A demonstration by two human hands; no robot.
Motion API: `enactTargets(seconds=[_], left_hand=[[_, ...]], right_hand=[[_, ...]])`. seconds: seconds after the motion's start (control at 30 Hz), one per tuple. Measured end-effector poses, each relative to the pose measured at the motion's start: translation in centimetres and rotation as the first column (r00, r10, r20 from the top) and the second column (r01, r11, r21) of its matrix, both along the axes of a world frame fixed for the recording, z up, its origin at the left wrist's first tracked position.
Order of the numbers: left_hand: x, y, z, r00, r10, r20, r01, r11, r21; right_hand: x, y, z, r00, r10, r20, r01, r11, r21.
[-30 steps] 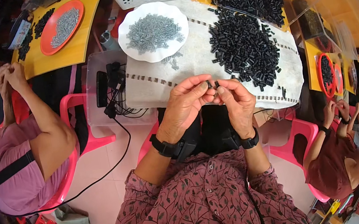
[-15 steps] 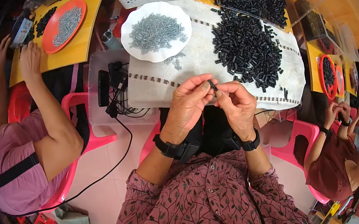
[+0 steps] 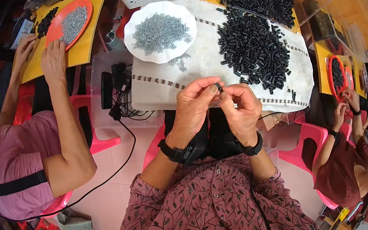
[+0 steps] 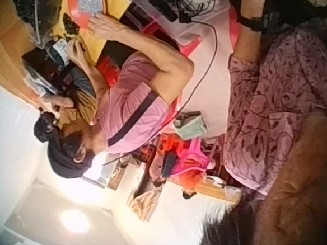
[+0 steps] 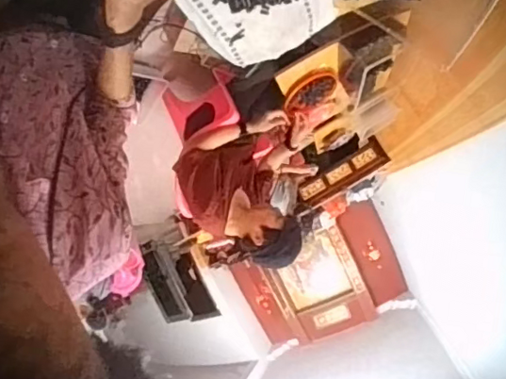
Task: Assembling small black plastic components by hand-inserting metal pins.
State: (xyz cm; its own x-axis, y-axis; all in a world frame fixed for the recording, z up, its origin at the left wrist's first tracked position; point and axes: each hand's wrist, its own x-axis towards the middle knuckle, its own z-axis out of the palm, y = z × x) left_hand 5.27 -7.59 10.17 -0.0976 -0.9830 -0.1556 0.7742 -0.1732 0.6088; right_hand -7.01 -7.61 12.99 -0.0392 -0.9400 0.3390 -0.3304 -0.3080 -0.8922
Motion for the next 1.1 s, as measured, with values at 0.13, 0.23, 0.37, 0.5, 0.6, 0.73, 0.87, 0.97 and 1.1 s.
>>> enactTargets(seconds=[0.13,0.23,0.37,0.5,0.6,0.73,0.87,0.97,1.1], left_hand=[[0.1,0.0,-0.1,0.987,0.048,0.15,-0.039,0.997,-0.064],[0.0,0.0,0.2,0.97,0.081,0.231,-0.059,0.993,-0.101],[0.0,0.1,0.0,0.998,0.047,0.049,-0.046,0.998,-0.03],[0.2,0.0,0.1,0.997,0.017,-0.08,-0.018,1.0,-0.016],[0.3,0.0,-0.2,0.99,0.007,-0.138,-0.007,1.0,0.002],[0.1,0.0,-0.2,0.988,0.009,-0.151,-0.008,1.0,0.004],[-0.1,0.1,0.2,0.999,0.051,-0.019,-0.05,0.999,0.009],[-0.1,0.1,0.1,0.993,0.075,0.092,-0.073,0.997,-0.026],[0.2,0.1,0.3,0.986,0.079,0.144,-0.071,0.996,-0.058]], right_hand=[[0.1,0.0,0.5,0.997,-0.002,-0.084,-0.001,0.999,-0.039],[-0.1,-0.1,0.3,0.994,-0.011,-0.109,0.005,0.998,-0.055],[0.2,0.0,0.7,0.997,0.013,-0.079,-0.017,0.999,-0.047],[0.2,0.2,0.7,0.998,0.035,0.059,-0.04,0.996,0.081],[0.6,0.5,0.7,0.981,0.029,0.193,-0.065,0.981,0.185],[0.6,0.6,0.5,0.942,-0.014,0.336,-0.084,0.958,0.275],[0.2,0.6,-0.2,0.962,-0.012,0.273,-0.056,0.969,0.239],[0.2,0.4,-0.3,0.982,0.01,0.187,-0.035,0.991,0.13],[0.3,0.0,0.1,1.0,0.01,-0.013,-0.01,0.999,-0.031]])
